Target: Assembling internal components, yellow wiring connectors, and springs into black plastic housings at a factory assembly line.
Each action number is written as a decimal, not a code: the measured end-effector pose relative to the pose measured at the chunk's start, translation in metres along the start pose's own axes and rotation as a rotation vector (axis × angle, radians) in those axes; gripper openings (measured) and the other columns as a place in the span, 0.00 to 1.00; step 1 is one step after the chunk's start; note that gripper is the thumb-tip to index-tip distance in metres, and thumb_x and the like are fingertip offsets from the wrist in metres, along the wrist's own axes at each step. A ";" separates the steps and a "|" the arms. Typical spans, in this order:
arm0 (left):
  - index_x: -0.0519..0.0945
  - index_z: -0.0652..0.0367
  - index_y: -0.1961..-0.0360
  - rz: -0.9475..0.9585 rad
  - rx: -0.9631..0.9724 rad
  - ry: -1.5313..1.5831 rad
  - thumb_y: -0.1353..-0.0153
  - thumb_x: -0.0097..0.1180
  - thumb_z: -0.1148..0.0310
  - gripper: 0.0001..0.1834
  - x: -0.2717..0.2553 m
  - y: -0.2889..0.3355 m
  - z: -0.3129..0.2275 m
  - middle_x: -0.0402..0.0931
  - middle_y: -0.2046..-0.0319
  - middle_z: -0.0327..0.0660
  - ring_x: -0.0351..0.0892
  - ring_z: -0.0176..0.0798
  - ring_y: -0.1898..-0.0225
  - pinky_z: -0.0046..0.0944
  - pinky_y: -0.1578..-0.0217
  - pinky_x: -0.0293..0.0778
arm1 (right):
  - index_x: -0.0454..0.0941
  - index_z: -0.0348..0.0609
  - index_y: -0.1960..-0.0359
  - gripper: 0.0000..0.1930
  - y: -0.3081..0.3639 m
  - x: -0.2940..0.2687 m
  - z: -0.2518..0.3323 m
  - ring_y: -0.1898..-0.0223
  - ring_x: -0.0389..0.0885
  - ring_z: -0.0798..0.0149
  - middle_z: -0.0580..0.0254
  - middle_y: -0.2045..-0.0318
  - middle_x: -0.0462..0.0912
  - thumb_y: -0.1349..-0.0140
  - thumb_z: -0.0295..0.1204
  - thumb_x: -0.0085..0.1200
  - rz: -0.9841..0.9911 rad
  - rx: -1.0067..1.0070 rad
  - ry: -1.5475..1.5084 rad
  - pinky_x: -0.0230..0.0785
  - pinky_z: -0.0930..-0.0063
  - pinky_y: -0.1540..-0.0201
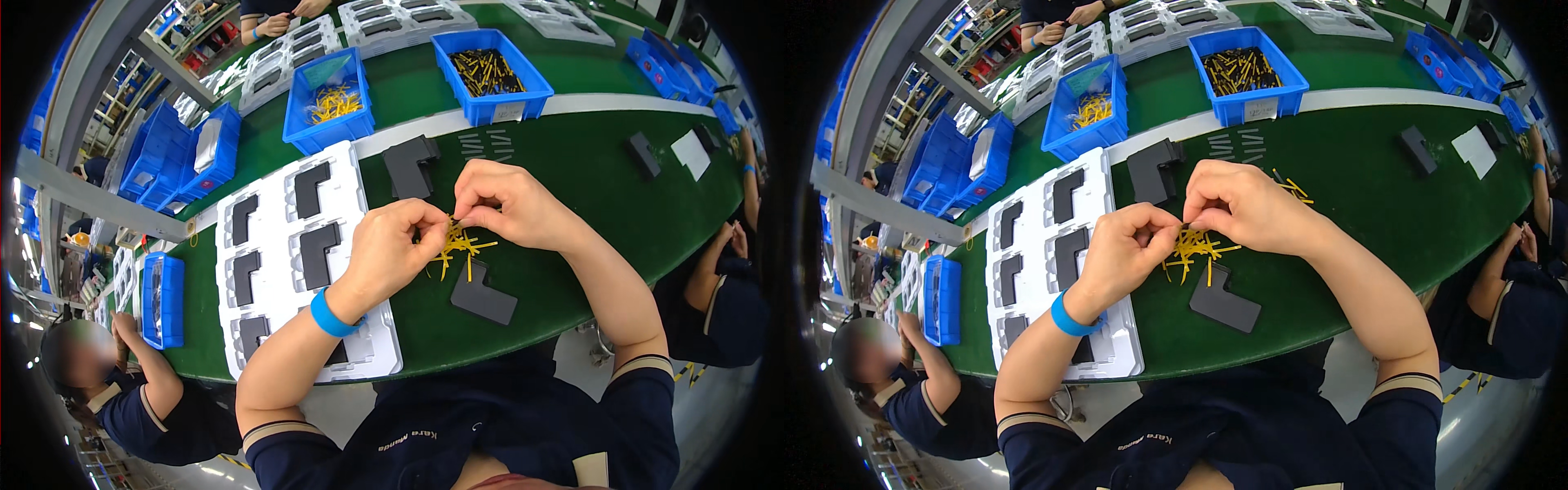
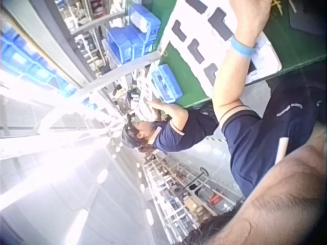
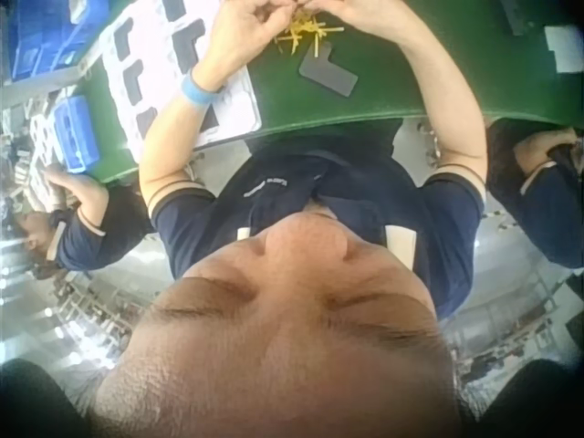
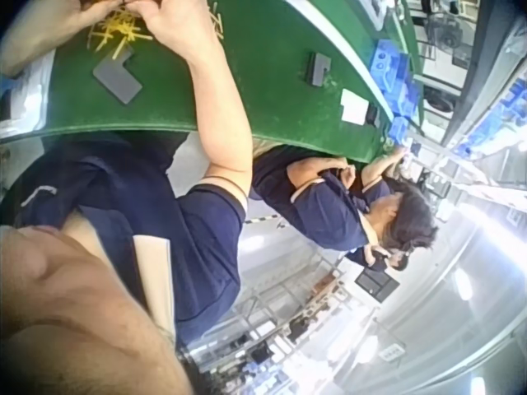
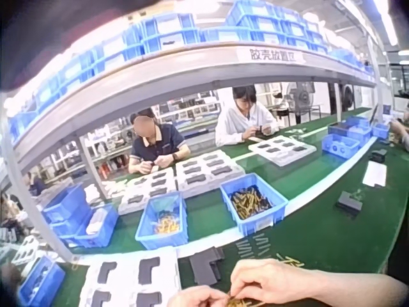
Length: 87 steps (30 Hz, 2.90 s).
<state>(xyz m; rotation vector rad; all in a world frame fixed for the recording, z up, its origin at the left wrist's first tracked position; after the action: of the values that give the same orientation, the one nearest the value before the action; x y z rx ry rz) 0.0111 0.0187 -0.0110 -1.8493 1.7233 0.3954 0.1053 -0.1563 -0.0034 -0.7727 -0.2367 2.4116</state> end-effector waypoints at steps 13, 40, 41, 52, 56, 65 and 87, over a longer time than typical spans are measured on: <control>0.84 0.43 0.64 0.339 0.510 -0.460 0.61 0.69 0.58 0.18 0.003 0.012 -0.015 0.69 0.74 0.33 0.74 0.38 0.69 0.37 0.75 0.71 | 0.73 0.38 0.66 0.05 -0.002 -0.008 -0.008 0.70 0.73 0.79 0.71 0.71 0.74 0.42 0.20 0.55 -0.164 0.200 -0.257 0.68 0.85 0.67; 0.78 0.51 0.57 0.362 0.428 -0.438 0.66 0.72 0.54 0.31 0.008 0.012 -0.015 0.68 0.67 0.39 0.73 0.42 0.64 0.39 0.70 0.73 | 0.75 0.37 0.61 0.06 -0.001 -0.007 -0.006 0.69 0.71 0.78 0.69 0.68 0.72 0.41 0.19 0.51 -0.122 0.064 -0.115 0.67 0.84 0.65; 0.77 0.52 0.57 0.376 0.425 -0.423 0.67 0.73 0.56 0.32 0.007 0.010 -0.017 0.68 0.66 0.39 0.73 0.42 0.62 0.39 0.68 0.73 | 0.75 0.37 0.61 0.06 -0.001 -0.007 -0.005 0.69 0.71 0.78 0.69 0.68 0.72 0.40 0.19 0.50 -0.119 0.030 -0.071 0.67 0.84 0.65; 0.72 0.61 0.60 0.274 -0.025 0.217 0.50 0.65 0.78 0.18 -0.006 0.004 -0.008 0.75 0.67 0.35 0.74 0.28 0.64 0.29 0.58 0.71 | 0.75 0.36 0.62 0.07 -0.001 -0.011 -0.001 0.74 0.74 0.77 0.68 0.72 0.76 0.41 0.23 0.55 -0.184 0.299 -0.405 0.70 0.83 0.69; 0.72 0.63 0.58 0.116 -0.217 0.560 0.41 0.57 0.76 0.11 0.000 0.005 -0.003 0.77 0.66 0.35 0.75 0.25 0.64 0.26 0.61 0.72 | 0.76 0.35 0.63 0.07 -0.001 -0.004 0.002 0.75 0.76 0.76 0.66 0.75 0.78 0.42 0.24 0.57 -0.204 0.366 -0.553 0.71 0.82 0.70; 0.71 0.65 0.61 -0.050 -0.096 0.196 0.39 0.55 0.73 0.09 0.006 0.005 -0.002 0.82 0.70 0.49 0.82 0.41 0.70 0.34 0.68 0.72 | 0.78 0.34 0.64 0.05 -0.001 0.018 0.005 0.74 0.78 0.76 0.65 0.73 0.78 0.40 0.23 0.56 -0.266 0.371 -0.465 0.74 0.81 0.70; 0.70 0.65 0.57 -0.021 -0.072 0.163 0.39 0.55 0.76 0.10 0.003 0.005 -0.009 0.81 0.70 0.42 0.77 0.28 0.67 0.28 0.64 0.70 | 0.78 0.35 0.67 0.06 -0.002 0.021 0.004 0.76 0.76 0.77 0.66 0.76 0.79 0.41 0.27 0.57 -0.253 0.435 -0.461 0.72 0.82 0.73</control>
<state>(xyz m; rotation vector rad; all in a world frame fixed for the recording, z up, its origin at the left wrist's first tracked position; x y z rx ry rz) 0.0050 0.0106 -0.0064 -1.9982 1.8157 0.3099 0.0902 -0.1427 -0.0093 0.0126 0.0168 2.2489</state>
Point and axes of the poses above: each hand's wrist, its own y-axis away from the middle knuckle, its own x-axis out of the palm, z = x × y, the point moved 1 cm from there along -y, towards the middle knuckle
